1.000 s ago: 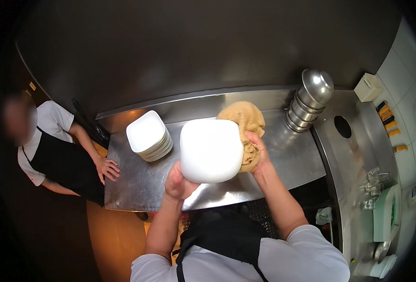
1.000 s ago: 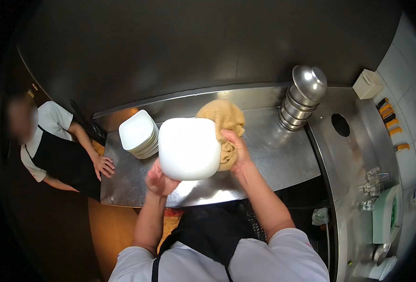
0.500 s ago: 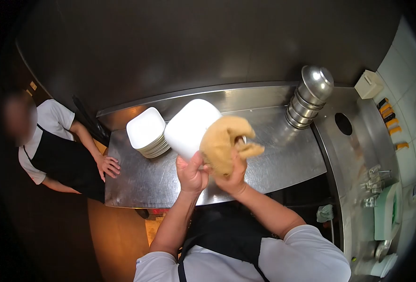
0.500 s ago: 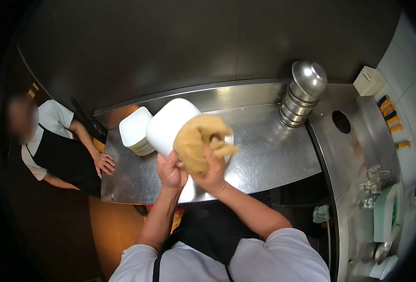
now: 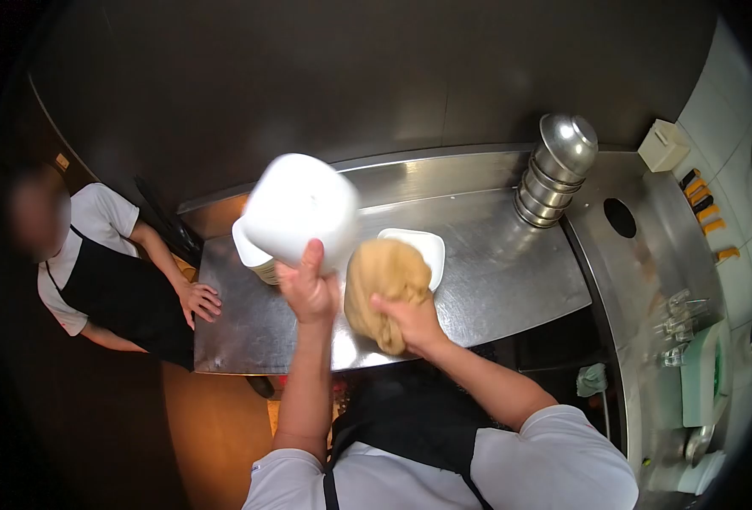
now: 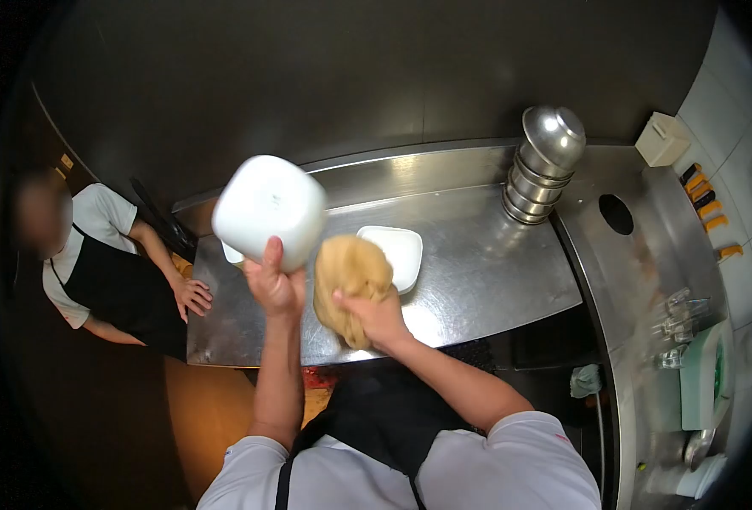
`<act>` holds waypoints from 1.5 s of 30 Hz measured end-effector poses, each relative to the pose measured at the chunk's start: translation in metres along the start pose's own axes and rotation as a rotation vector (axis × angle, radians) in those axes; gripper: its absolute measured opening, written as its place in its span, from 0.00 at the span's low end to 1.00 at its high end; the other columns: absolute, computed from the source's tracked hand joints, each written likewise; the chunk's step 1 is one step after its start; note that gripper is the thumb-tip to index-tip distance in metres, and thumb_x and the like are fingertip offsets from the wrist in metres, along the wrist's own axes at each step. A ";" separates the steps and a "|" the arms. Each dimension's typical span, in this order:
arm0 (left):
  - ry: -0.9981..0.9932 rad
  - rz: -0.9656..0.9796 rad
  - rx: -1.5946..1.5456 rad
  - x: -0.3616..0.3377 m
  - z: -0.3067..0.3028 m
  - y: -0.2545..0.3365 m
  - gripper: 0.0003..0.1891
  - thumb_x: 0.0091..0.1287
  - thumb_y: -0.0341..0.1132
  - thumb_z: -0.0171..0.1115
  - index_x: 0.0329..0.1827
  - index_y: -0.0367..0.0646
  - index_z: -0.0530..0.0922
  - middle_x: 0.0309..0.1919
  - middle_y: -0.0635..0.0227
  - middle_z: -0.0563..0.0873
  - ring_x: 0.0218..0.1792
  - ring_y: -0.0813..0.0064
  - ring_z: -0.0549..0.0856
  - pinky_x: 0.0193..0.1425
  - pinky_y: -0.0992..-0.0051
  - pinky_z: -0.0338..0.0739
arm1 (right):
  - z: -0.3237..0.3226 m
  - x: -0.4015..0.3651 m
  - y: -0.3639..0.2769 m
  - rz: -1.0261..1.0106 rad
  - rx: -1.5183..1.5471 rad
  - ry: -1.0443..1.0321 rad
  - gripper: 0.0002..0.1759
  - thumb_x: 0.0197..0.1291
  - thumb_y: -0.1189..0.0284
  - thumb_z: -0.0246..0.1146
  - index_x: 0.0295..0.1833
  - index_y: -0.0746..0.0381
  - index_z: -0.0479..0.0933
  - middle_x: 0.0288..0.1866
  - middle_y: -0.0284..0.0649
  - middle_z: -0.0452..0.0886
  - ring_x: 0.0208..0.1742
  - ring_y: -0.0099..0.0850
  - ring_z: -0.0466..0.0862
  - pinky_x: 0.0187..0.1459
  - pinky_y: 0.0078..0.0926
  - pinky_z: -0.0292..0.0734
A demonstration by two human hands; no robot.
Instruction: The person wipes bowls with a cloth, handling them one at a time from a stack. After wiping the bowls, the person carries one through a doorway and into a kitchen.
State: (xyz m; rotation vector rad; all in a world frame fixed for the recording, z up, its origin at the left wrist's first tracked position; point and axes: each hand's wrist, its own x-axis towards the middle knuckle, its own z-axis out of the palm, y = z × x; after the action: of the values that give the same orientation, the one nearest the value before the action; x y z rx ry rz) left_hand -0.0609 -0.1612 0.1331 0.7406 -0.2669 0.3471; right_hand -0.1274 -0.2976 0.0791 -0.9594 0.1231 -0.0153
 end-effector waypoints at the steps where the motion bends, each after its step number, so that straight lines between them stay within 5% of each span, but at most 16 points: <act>1: -0.038 0.114 0.250 0.014 -0.013 0.007 0.24 0.69 0.27 0.68 0.67 0.35 0.72 0.56 0.63 0.84 0.57 0.72 0.83 0.63 0.71 0.76 | 0.001 -0.011 -0.002 -0.051 -0.038 -0.017 0.25 0.64 0.76 0.70 0.66 0.63 0.73 0.56 0.38 0.83 0.55 0.31 0.84 0.56 0.34 0.84; 3: -0.118 0.231 0.841 0.037 -0.025 0.044 0.13 0.69 0.30 0.71 0.52 0.32 0.82 0.42 0.67 0.89 0.44 0.78 0.84 0.51 0.75 0.79 | -0.014 -0.012 -0.012 -0.047 -0.125 -0.030 0.24 0.64 0.76 0.69 0.65 0.65 0.73 0.54 0.39 0.83 0.54 0.32 0.85 0.56 0.33 0.85; 5: -0.224 0.202 1.046 0.056 -0.060 0.056 0.13 0.68 0.31 0.71 0.52 0.36 0.84 0.37 0.65 0.91 0.38 0.72 0.89 0.45 0.73 0.81 | -0.033 -0.001 -0.035 0.040 0.097 0.082 0.24 0.65 0.75 0.68 0.65 0.66 0.72 0.54 0.41 0.83 0.55 0.34 0.85 0.56 0.35 0.85; 8: -0.446 0.224 1.761 0.078 -0.111 0.060 0.13 0.67 0.34 0.70 0.52 0.41 0.84 0.37 0.57 0.91 0.37 0.59 0.91 0.42 0.67 0.83 | -0.055 0.006 -0.052 -0.073 0.160 0.200 0.25 0.65 0.73 0.68 0.66 0.66 0.72 0.55 0.43 0.82 0.56 0.35 0.85 0.56 0.37 0.85; 11: -0.685 0.238 1.988 0.080 -0.117 0.073 0.13 0.65 0.36 0.69 0.51 0.44 0.84 0.42 0.53 0.89 0.41 0.52 0.89 0.42 0.59 0.83 | -0.060 -0.002 -0.055 -0.125 0.104 0.194 0.26 0.65 0.73 0.68 0.66 0.66 0.72 0.56 0.43 0.82 0.55 0.35 0.85 0.56 0.37 0.85; 12: -0.754 0.375 1.966 0.082 -0.124 0.072 0.12 0.66 0.37 0.67 0.50 0.44 0.83 0.42 0.56 0.90 0.40 0.53 0.89 0.42 0.57 0.82 | -0.060 -0.005 -0.055 -0.123 0.096 0.169 0.26 0.64 0.73 0.68 0.66 0.66 0.71 0.57 0.42 0.82 0.55 0.35 0.85 0.56 0.37 0.85; 21: -0.835 0.247 2.016 0.087 -0.141 0.073 0.14 0.74 0.41 0.59 0.57 0.47 0.82 0.45 0.57 0.90 0.43 0.53 0.89 0.45 0.55 0.81 | -0.060 -0.006 -0.054 -0.170 0.100 0.224 0.22 0.62 0.77 0.71 0.61 0.66 0.76 0.52 0.40 0.85 0.50 0.29 0.86 0.52 0.29 0.85; 24: -0.836 0.088 2.140 0.088 -0.132 0.070 0.17 0.74 0.42 0.58 0.62 0.48 0.80 0.52 0.55 0.88 0.50 0.53 0.88 0.52 0.57 0.81 | -0.061 -0.005 -0.055 -0.230 0.007 0.227 0.21 0.63 0.77 0.70 0.60 0.67 0.77 0.52 0.39 0.85 0.50 0.28 0.86 0.52 0.27 0.84; 27: -0.753 0.809 2.010 0.063 -0.101 0.059 0.24 0.69 0.43 0.65 0.66 0.43 0.77 0.58 0.53 0.85 0.57 0.50 0.85 0.61 0.58 0.79 | -0.064 0.005 -0.061 -0.408 -0.299 0.220 0.22 0.61 0.77 0.71 0.60 0.66 0.78 0.51 0.39 0.85 0.50 0.28 0.86 0.52 0.30 0.83; 29: -0.705 0.541 1.618 0.029 -0.103 0.026 0.36 0.61 0.44 0.74 0.70 0.36 0.73 0.64 0.48 0.80 0.65 0.47 0.79 0.71 0.58 0.72 | -0.067 0.025 -0.062 -0.606 -0.593 0.238 0.24 0.58 0.77 0.72 0.61 0.64 0.78 0.51 0.42 0.86 0.50 0.35 0.86 0.51 0.35 0.83; 33: -0.527 0.050 1.574 -0.045 -0.097 -0.071 0.61 0.49 0.53 0.82 0.79 0.30 0.55 0.71 0.41 0.71 0.70 0.45 0.73 0.74 0.57 0.68 | -0.062 0.072 -0.052 -0.803 -1.340 0.229 0.30 0.49 0.74 0.75 0.62 0.57 0.81 0.48 0.49 0.85 0.47 0.46 0.85 0.52 0.45 0.79; 36: -0.360 -0.321 1.420 -0.061 -0.086 -0.115 0.72 0.41 0.55 0.86 0.79 0.25 0.47 0.70 0.32 0.70 0.73 0.44 0.71 0.77 0.57 0.64 | -0.087 0.112 -0.010 -0.858 -1.759 0.040 0.29 0.47 0.71 0.73 0.60 0.54 0.83 0.46 0.51 0.84 0.44 0.48 0.84 0.52 0.46 0.74; 39: -0.330 -0.402 1.295 -0.066 -0.076 -0.117 0.71 0.40 0.53 0.87 0.79 0.26 0.47 0.68 0.35 0.73 0.71 0.45 0.73 0.77 0.57 0.64 | -0.083 0.114 0.014 -0.768 -1.868 -0.031 0.25 0.47 0.68 0.71 0.56 0.55 0.84 0.41 0.49 0.84 0.43 0.44 0.84 0.52 0.43 0.70; 40: -0.326 -0.320 1.361 -0.068 -0.076 -0.118 0.71 0.39 0.51 0.87 0.80 0.28 0.47 0.66 0.41 0.77 0.68 0.48 0.77 0.74 0.58 0.67 | -0.068 0.111 0.010 -0.439 -1.869 -0.167 0.21 0.49 0.68 0.68 0.53 0.57 0.85 0.41 0.51 0.86 0.45 0.46 0.86 0.50 0.43 0.74; 45: -0.318 -0.327 1.228 -0.064 -0.082 -0.125 0.70 0.39 0.48 0.88 0.81 0.35 0.48 0.65 0.49 0.79 0.65 0.52 0.79 0.73 0.57 0.67 | -0.037 0.103 0.010 -0.062 -1.648 -0.152 0.21 0.49 0.67 0.68 0.48 0.66 0.84 0.44 0.57 0.87 0.48 0.49 0.87 0.49 0.40 0.80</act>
State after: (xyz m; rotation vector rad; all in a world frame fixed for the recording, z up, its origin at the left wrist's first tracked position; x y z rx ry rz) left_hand -0.0595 -0.2037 -0.0240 2.0321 -0.2061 0.0384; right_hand -0.0297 -0.3294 0.0399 -2.6028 -0.0730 0.1219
